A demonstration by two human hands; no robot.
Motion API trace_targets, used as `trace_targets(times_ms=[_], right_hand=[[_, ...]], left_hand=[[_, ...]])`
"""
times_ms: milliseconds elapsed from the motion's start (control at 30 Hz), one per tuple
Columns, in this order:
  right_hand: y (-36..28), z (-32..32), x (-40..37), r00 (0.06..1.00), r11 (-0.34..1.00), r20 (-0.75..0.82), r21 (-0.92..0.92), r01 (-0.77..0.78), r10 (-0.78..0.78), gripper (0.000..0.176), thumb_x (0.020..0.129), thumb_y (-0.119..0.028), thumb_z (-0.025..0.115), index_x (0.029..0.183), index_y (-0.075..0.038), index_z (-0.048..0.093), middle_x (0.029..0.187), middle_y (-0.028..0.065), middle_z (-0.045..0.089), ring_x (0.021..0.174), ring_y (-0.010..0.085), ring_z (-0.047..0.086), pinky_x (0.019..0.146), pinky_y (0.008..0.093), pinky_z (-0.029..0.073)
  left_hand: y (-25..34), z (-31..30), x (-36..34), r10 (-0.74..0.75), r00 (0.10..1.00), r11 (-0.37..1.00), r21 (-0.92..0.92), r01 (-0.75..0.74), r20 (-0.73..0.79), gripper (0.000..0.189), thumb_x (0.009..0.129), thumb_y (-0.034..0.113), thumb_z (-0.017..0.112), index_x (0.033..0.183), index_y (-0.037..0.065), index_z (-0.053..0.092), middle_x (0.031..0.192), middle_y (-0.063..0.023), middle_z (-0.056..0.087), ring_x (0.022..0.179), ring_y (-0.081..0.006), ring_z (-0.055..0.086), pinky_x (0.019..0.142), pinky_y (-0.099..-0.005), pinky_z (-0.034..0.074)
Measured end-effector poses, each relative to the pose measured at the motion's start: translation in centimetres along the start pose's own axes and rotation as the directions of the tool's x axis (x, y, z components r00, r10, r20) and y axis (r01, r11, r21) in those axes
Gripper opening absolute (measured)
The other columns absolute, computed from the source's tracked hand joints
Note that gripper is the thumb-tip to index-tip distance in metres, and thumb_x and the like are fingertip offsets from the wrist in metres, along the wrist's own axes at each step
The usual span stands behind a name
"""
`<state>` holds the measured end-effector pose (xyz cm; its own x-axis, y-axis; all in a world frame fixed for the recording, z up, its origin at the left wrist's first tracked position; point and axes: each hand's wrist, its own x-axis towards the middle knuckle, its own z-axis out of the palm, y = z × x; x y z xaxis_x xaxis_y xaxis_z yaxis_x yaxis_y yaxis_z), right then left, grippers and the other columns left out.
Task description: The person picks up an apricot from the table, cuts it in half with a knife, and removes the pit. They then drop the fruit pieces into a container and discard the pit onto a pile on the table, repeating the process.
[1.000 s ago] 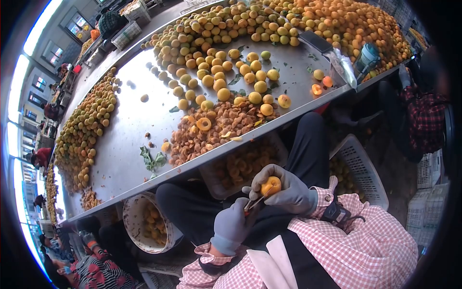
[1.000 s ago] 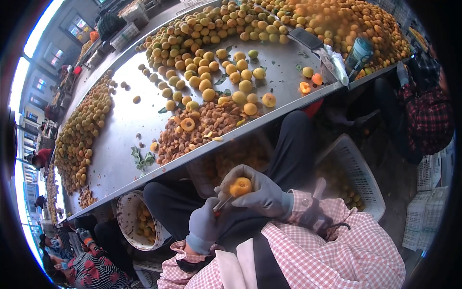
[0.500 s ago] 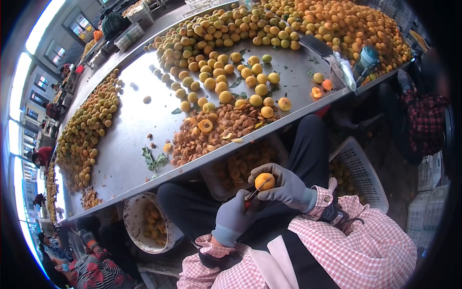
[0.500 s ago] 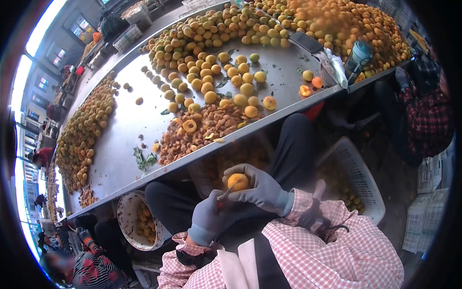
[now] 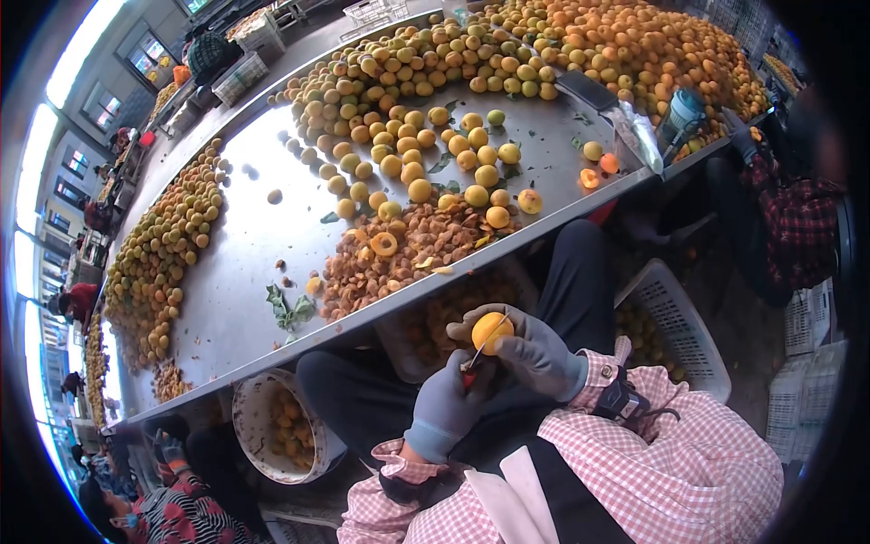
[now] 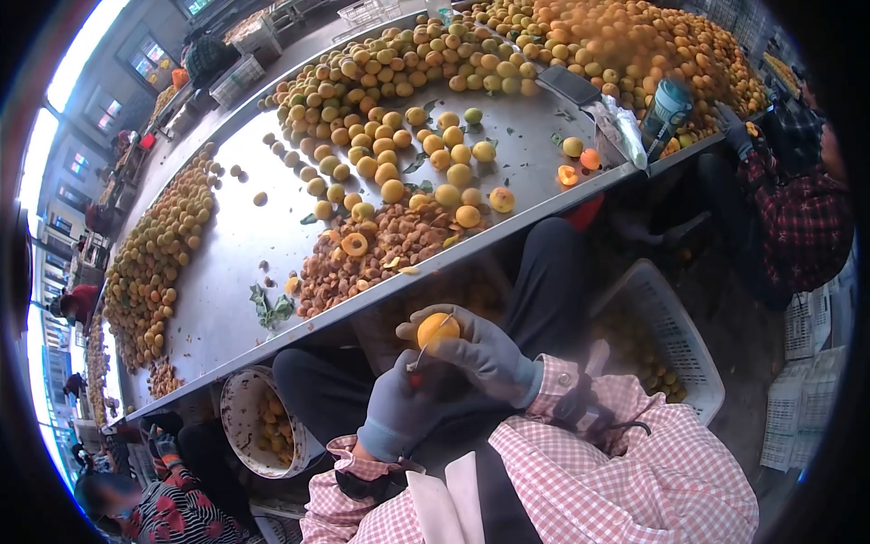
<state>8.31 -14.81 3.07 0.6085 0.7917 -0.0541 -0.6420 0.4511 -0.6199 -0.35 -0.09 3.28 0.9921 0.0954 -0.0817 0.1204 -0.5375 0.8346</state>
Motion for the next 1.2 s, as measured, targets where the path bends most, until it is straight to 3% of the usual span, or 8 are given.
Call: trace_targets(times_ms=[333, 433, 633, 833, 900, 1033, 1100, 1200], right_hand=[[0.0, 0.7, 0.6, 0.992, 0.987, 0.108, -0.144, 0.076, -0.06, 0.048, 0.092, -0.023, 0.059, 0.132, -0.004, 0.041, 0.131, 0.0134, 0.049, 0.12, 0.02, 0.049, 0.104, 0.0345, 0.037], [0.0, 1.7, 0.4, 0.999, 0.99, 0.005, 0.133, -0.052, 0.052, 0.048, 0.09, -0.02, 0.061, 0.131, -0.004, 0.041, 0.131, 0.0129, 0.049, 0.117, 0.018, 0.051, 0.102, 0.0327, 0.04], [-0.2, 1.0, 1.3, 0.994, 0.942, -0.057, -0.327, 0.071, -0.095, 0.051, 0.089, -0.025, 0.064, 0.131, -0.005, 0.044, 0.124, 0.0103, 0.056, 0.106, 0.0145, 0.057, 0.095, 0.0296, 0.045], [0.7, 1.9, 1.7, 0.991, 0.972, -0.111, 0.23, -0.047, 0.074, 0.052, 0.083, -0.012, 0.07, 0.129, -0.006, 0.046, 0.116, 0.0086, 0.058, 0.1, 0.0126, 0.059, 0.091, 0.0253, 0.048], [0.3, 1.0, 1.8, 0.991, 0.966, -0.105, -0.251, 0.054, -0.082, 0.046, 0.087, -0.019, 0.067, 0.127, -0.006, 0.049, 0.119, 0.0086, 0.058, 0.099, 0.0132, 0.059, 0.092, 0.0274, 0.047], [0.0, 0.7, 1.6, 0.991, 0.898, -0.081, -0.435, 0.065, -0.111, 0.045, 0.088, -0.021, 0.066, 0.126, -0.005, 0.05, 0.115, 0.0062, 0.058, 0.1, 0.0121, 0.058, 0.091, 0.0262, 0.047], [1.2, 0.6, 1.5, 0.995, 0.987, -0.055, 0.142, -0.08, 0.089, 0.054, 0.086, -0.02, 0.068, 0.132, -0.004, 0.045, 0.12, 0.0064, 0.056, 0.11, 0.0144, 0.055, 0.099, 0.0285, 0.042], [1.6, 0.8, 1.8, 0.992, 0.971, -0.042, 0.215, -0.106, 0.118, 0.057, 0.082, -0.014, 0.072, 0.131, -0.004, 0.045, 0.116, 0.0067, 0.059, 0.108, 0.0139, 0.056, 0.098, 0.0271, 0.043]], left_hand=[[0.4, 0.2, -0.2, 0.025, 0.998, 0.999, 0.038, -0.022, -0.065, 0.025, 0.086, 0.023, 0.063, 0.103, 0.006, 0.054, 0.082, -0.0194, 0.064, 0.074, -0.0396, 0.062, 0.062, -0.0425, 0.049], [-0.2, 0.3, -0.2, 0.073, 0.992, 0.996, 0.054, -0.068, -0.101, 0.024, 0.086, 0.022, 0.063, 0.102, 0.006, 0.054, 0.081, -0.0192, 0.064, 0.074, -0.0397, 0.061, 0.061, -0.0421, 0.049], [0.6, -0.7, 0.3, 0.043, 0.991, 0.996, 0.077, -0.033, -0.127, 0.024, 0.085, 0.021, 0.063, 0.102, 0.006, 0.053, 0.081, -0.0196, 0.063, 0.076, -0.0403, 0.061, 0.061, -0.0419, 0.049], [0.5, -0.6, 0.2, 0.031, 0.986, 0.999, 0.044, -0.024, -0.161, 0.023, 0.086, 0.022, 0.063, 0.099, 0.006, 0.053, 0.08, -0.0188, 0.063, 0.074, -0.0391, 0.061, 0.059, -0.0418, 0.048], [0.4, -1.0, 0.1, 0.009, 0.989, 0.995, 0.095, 0.005, -0.147, 0.023, 0.086, 0.021, 0.063, 0.1, 0.006, 0.054, 0.08, -0.019, 0.063, 0.074, -0.0391, 0.061, 0.06, -0.0419, 0.048], [0.2, -0.5, -0.2, 0.045, 0.982, 0.994, 0.111, -0.025, -0.183, 0.023, 0.085, 0.021, 0.063, 0.1, 0.006, 0.054, 0.079, -0.0188, 0.063, 0.073, -0.0392, 0.061, 0.059, -0.0425, 0.048], [0.4, -0.3, -0.1, 0.056, 0.976, 0.995, 0.091, -0.038, -0.212, 0.022, 0.085, 0.021, 0.063, 0.099, 0.006, 0.053, 0.079, -0.0187, 0.063, 0.072, -0.0391, 0.061, 0.059, -0.0425, 0.048], [0.4, -0.6, -0.3, 0.006, 0.976, 0.993, 0.115, 0.02, -0.22, 0.023, 0.085, 0.021, 0.063, 0.1, 0.006, 0.053, 0.079, -0.0187, 0.063, 0.073, -0.039, 0.061, 0.059, -0.0424, 0.048]])
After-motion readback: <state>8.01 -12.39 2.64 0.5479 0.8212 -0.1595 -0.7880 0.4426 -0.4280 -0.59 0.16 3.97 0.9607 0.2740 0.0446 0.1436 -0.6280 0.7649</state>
